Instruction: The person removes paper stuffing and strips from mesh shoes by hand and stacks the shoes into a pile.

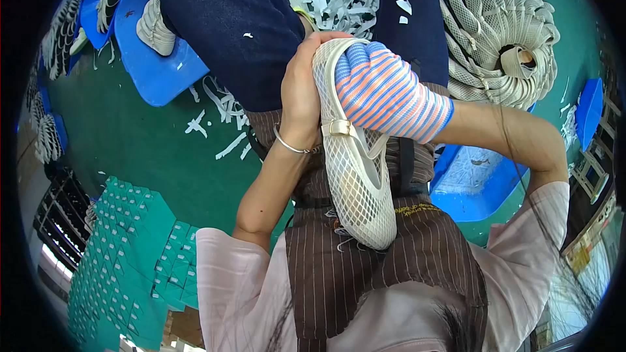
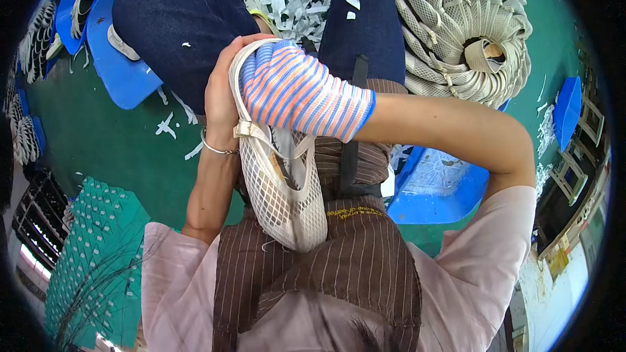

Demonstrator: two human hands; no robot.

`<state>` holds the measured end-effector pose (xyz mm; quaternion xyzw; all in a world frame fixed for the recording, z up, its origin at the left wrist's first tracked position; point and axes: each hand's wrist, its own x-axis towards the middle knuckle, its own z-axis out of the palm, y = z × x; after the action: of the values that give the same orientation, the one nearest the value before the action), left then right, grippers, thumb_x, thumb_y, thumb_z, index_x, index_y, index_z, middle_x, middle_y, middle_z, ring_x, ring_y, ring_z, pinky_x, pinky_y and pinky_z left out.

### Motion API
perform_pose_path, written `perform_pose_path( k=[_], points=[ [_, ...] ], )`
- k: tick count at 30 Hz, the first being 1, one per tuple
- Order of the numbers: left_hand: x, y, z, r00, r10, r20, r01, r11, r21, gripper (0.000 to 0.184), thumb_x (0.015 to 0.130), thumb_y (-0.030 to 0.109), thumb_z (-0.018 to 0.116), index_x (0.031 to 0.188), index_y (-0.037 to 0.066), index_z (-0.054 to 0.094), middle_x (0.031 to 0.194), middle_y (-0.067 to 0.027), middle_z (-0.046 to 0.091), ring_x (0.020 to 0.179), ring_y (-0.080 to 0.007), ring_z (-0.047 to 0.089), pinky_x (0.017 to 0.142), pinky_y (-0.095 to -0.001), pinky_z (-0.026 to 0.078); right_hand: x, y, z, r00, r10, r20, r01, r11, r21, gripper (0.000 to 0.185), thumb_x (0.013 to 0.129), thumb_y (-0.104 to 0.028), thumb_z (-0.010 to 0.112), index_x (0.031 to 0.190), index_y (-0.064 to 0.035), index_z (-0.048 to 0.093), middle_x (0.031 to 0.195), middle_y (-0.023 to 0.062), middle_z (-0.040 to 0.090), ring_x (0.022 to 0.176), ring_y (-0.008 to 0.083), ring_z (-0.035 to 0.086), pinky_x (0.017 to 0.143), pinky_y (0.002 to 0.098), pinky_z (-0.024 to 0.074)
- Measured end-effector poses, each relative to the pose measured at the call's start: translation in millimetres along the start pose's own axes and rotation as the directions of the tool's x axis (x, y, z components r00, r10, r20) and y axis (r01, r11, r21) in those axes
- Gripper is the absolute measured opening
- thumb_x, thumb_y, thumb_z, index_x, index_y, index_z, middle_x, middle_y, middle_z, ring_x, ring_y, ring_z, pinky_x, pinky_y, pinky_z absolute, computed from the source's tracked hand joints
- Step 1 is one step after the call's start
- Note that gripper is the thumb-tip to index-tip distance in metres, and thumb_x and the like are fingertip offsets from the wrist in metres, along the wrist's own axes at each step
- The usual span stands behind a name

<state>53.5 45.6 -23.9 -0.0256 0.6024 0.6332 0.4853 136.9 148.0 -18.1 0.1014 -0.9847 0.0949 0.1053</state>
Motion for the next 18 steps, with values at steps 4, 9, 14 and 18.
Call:
perform_pose_path(
  k=[4,9,14,18],
  points=[
    [0.8,-0.2,-1.5,1.000,-0.005,0.016,0.004,1.000,0.014,0.039,0.096,0.026,0.037,0.104,0.000,0.066,0.099,-0.0074,0.066,0.084,-0.0103,0.059,0.079,-0.0229,0.047,-1.1,3.3,3.0,1.000,-0.009,0.015,0.008,0.999,0.041,0.021,0.065,-0.010,0.063,0.082,0.0031,0.062,0.079,0.0165,0.064,0.062,0.0245,0.062,0.058,0.0308,0.0522],
    [-0.1,-5.6,0.0,0.999,0.023,-0.024,-0.021,0.996,0.086,0.039,0.093,0.025,0.033,0.100,0.003,0.065,0.099,-0.0078,0.063,0.083,-0.0133,0.056,0.074,-0.0242,0.044,-15.2,5.8,33.9,0.994,0.053,-0.096,-0.033,0.980,0.194,0.016,0.065,-0.010,0.063,0.077,0.0007,0.063,0.075,0.0132,0.063,0.057,0.0223,0.059,0.055,0.0316,0.0502],
    [0.7,-1.7,2.3,0.999,0.010,-0.043,-0.006,0.996,0.093,0.039,0.093,0.025,0.033,0.099,0.004,0.065,0.099,-0.0079,0.063,0.083,-0.0140,0.056,0.074,-0.0243,0.043,-1.4,12.6,5.1,0.990,-0.086,0.116,0.080,0.995,0.053,0.009,0.064,-0.010,0.063,0.071,-0.0034,0.063,0.069,0.0095,0.061,0.053,0.0210,0.055,0.051,0.0323,0.0472],
    [1.6,-5.6,1.5,0.994,-0.063,-0.093,0.065,0.997,0.029,0.039,0.092,0.024,0.033,0.101,0.004,0.065,0.100,-0.0079,0.063,0.085,-0.0143,0.056,0.076,-0.0247,0.043,5.5,16.0,7.5,0.990,-0.117,0.073,0.112,0.991,0.069,0.006,0.064,-0.012,0.063,0.066,-0.0067,0.061,0.065,0.0066,0.059,0.050,0.0207,0.053,0.049,0.0328,0.0451]
  ],
)
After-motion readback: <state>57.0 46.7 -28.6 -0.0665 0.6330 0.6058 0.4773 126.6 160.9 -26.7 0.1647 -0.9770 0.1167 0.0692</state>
